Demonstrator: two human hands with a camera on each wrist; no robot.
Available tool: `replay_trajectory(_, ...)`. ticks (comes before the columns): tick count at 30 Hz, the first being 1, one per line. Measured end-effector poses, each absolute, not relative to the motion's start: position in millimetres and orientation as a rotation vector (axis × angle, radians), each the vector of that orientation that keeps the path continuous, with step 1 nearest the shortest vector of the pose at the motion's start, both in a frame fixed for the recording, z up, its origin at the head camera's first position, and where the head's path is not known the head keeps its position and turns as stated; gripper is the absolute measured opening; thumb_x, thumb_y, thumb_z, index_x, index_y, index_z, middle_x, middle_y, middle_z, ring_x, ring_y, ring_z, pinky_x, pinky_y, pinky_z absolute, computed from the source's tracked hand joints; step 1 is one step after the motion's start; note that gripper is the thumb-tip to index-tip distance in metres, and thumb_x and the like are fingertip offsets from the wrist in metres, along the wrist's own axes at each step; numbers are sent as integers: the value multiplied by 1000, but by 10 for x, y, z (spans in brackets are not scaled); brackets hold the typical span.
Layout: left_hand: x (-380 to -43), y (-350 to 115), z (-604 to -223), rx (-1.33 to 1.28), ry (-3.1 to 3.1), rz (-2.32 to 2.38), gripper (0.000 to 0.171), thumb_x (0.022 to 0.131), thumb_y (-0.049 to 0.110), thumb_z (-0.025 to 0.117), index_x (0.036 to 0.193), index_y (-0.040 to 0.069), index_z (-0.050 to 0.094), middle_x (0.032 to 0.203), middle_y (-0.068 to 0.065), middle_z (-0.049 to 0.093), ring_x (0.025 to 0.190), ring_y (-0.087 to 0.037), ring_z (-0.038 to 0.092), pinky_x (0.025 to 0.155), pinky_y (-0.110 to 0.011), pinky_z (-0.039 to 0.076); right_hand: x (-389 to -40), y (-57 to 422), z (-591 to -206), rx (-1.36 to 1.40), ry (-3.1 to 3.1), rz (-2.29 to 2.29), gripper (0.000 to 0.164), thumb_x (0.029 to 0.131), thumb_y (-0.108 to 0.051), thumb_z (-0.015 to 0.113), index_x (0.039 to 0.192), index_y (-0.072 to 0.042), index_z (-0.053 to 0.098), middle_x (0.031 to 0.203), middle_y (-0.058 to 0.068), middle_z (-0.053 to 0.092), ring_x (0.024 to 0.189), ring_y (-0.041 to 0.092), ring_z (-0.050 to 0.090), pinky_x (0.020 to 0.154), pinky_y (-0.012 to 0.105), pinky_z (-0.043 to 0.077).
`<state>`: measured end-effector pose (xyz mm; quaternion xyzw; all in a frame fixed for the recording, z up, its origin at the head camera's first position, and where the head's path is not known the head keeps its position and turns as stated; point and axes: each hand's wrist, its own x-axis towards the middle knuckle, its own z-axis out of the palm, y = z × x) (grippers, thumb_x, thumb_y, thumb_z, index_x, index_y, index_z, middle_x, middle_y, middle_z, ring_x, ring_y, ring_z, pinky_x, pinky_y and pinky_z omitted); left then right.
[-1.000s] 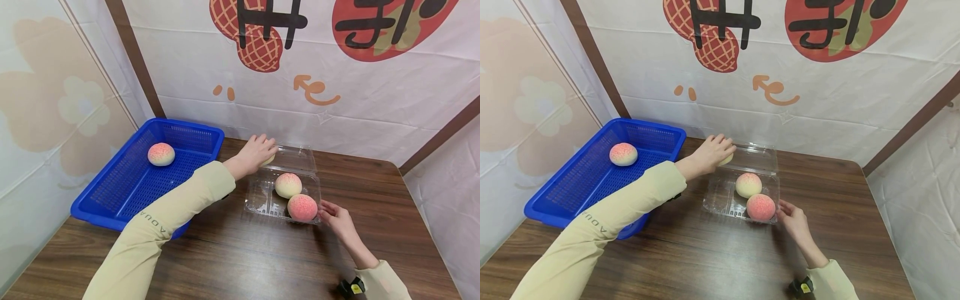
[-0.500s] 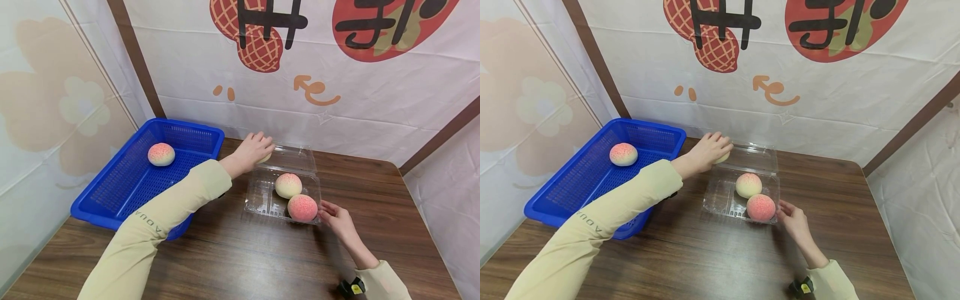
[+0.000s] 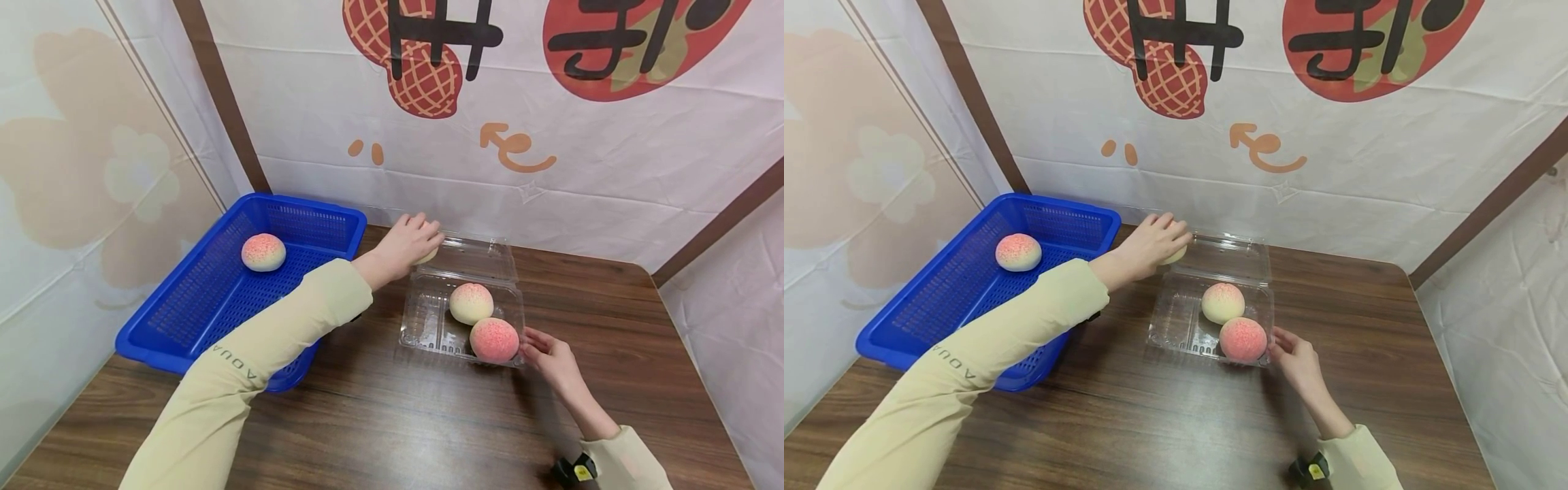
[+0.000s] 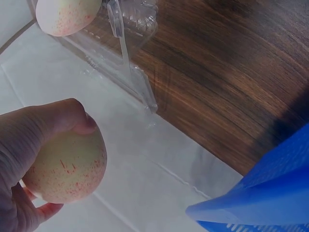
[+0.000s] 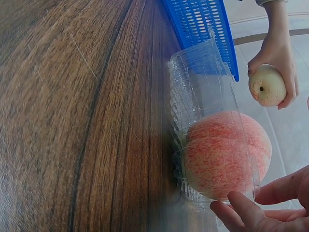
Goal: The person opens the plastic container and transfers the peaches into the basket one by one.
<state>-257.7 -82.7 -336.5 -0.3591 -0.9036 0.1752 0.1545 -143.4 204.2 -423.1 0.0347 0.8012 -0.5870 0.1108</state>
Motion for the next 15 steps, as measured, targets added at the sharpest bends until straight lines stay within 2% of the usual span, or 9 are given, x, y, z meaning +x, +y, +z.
replay_trajectory(15, -2568, -922, -3315, -1023, -2609, 531, 66, 65, 4, 73, 124, 15, 45, 122, -5, 43, 111, -28, 38, 87, -41, 38, -1437, 2040, -4226, 111, 2352, -1718, 41, 92, 3, 42, 129, 18, 34, 123, 37, 45, 79, -6, 56, 73, 15, 48)
